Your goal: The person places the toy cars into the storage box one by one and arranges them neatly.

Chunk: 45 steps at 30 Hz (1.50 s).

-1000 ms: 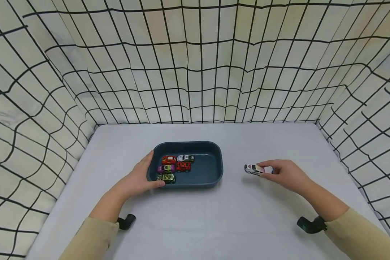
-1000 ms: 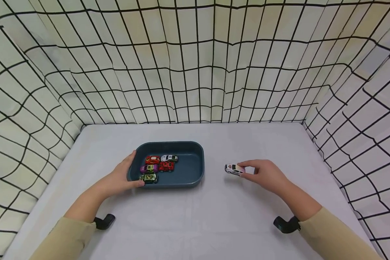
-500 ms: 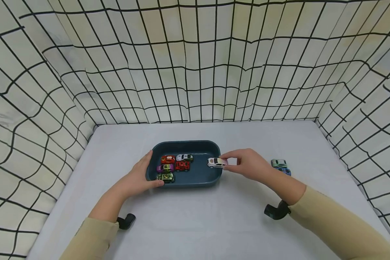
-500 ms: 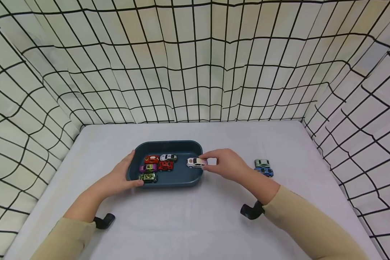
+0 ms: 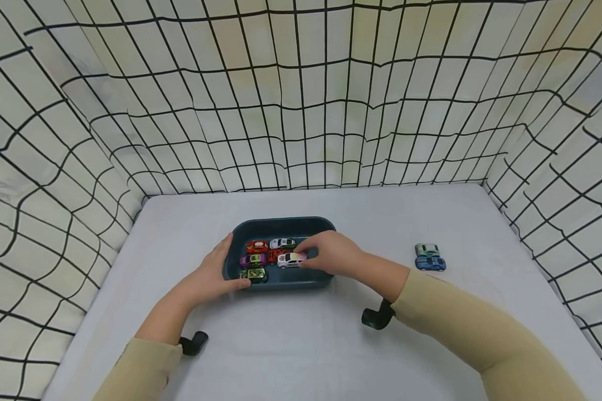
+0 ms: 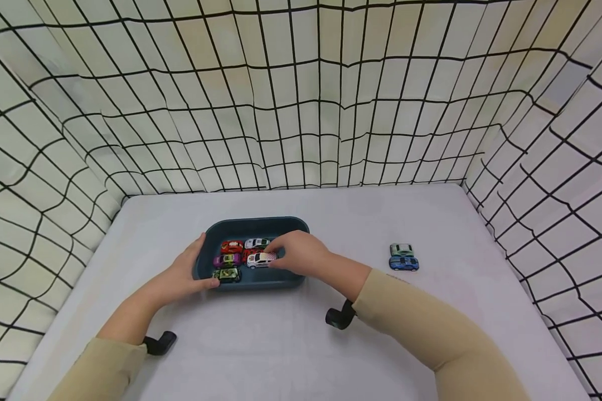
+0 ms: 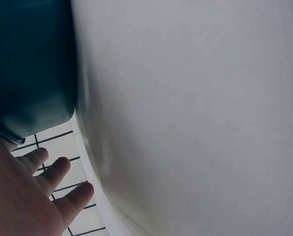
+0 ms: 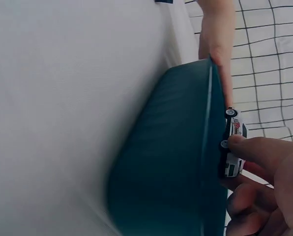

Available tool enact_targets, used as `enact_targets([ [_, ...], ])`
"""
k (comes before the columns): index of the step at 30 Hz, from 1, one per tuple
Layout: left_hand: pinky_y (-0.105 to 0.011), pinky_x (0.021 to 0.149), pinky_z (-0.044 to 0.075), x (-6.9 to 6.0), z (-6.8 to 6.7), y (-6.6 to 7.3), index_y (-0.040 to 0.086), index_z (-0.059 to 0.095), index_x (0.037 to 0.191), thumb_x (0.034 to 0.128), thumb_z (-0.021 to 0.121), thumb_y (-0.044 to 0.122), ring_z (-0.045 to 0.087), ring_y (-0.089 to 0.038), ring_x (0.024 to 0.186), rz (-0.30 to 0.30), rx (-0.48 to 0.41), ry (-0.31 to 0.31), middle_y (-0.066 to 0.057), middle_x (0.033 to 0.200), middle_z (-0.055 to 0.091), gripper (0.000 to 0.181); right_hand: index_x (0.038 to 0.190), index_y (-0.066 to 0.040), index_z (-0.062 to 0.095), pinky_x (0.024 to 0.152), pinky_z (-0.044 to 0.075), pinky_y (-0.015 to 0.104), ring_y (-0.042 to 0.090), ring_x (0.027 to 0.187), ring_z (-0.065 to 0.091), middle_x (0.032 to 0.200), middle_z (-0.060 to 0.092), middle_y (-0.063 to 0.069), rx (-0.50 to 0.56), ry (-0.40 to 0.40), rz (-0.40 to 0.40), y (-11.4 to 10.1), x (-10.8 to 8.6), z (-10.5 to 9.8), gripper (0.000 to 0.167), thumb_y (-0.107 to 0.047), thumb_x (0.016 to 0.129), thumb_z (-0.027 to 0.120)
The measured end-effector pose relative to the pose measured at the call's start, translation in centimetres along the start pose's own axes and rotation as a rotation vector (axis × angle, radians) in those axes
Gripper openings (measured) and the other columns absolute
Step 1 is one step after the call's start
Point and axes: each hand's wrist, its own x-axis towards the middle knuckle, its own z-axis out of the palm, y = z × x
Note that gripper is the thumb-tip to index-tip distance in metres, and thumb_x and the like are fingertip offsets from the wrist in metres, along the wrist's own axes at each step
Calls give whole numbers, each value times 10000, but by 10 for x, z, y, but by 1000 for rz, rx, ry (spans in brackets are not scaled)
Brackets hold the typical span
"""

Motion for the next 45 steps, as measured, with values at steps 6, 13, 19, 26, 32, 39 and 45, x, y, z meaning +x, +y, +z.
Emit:
enact_targets([
  [6, -690, 1112, 191, 1, 0, -1, 110, -67, 1595, 799, 757, 576, 90, -485, 1468, -5, -4, -2, -266, 1624, 67, 1237, 1136, -262, 760, 950, 498, 347, 132, 1088, 593, 1148, 700, -83, -38, -68, 16, -3, 19, 16, 271, -345, 878, 763],
  [13, -689, 1114, 185, 1, 0, -2, 111, -74, 1594, 800, 760, 569, 88, -488, 1468, -4, -10, -6, -270, 1622, 63, 1240, 1086, -219, 760, 829, 516, 283, 67, 894, 596, 977, 701, -104, -114, -115, 24, -9, 30, 33, 227, -323, 885, 763],
  [19, -687, 1115, 185, 0, 2, -1, 98, -69, 1593, 808, 763, 548, 92, -493, 1465, -3, -6, -2, -278, 1619, 67, 1229, 1020, -203, 748, 757, 515, 276, 61, 805, 577, 900, 677, -106, -156, -116, 16, -17, 32, 37, 182, -321, 883, 765],
  [26, -686, 1116, 182, -1, 1, 0, 97, -69, 1593, 812, 761, 545, 89, -491, 1466, -3, -11, -2, -277, 1620, 64, 1225, 1048, -203, 734, 719, 511, 276, 72, 794, 568, 921, 680, -94, -189, -97, 47, -17, 36, 41, 200, -337, 900, 742],
  [32, -692, 1112, 183, -2, 0, 0, 107, -68, 1595, 813, 760, 545, 89, -492, 1466, -6, -14, -1, -273, 1621, 65, 1220, 1099, -211, 726, 735, 519, 281, 69, 818, 577, 990, 699, -78, -188, -93, 80, -16, 35, 41, 248, -368, 906, 729],
  [39, -698, 1107, 188, -1, 1, 0, 117, -70, 1596, 810, 757, 559, 92, -491, 1466, -2, -20, 3, -270, 1622, 68, 1224, 1083, -202, 730, 833, 526, 309, 91, 909, 606, 1054, 710, -52, -104, -76, 86, -15, 38, 44, 245, -357, 894, 747],
  [45, -698, 1109, 184, -1, 1, 0, 133, -81, 1596, 809, 748, 579, 83, -487, 1469, -1, -26, -4, -261, 1627, 56, 1227, 1062, -209, 726, 833, 522, 315, 103, 921, 603, 1068, 705, -44, -64, -65, 110, -12, 39, 45, 228, -357, 890, 751],
])
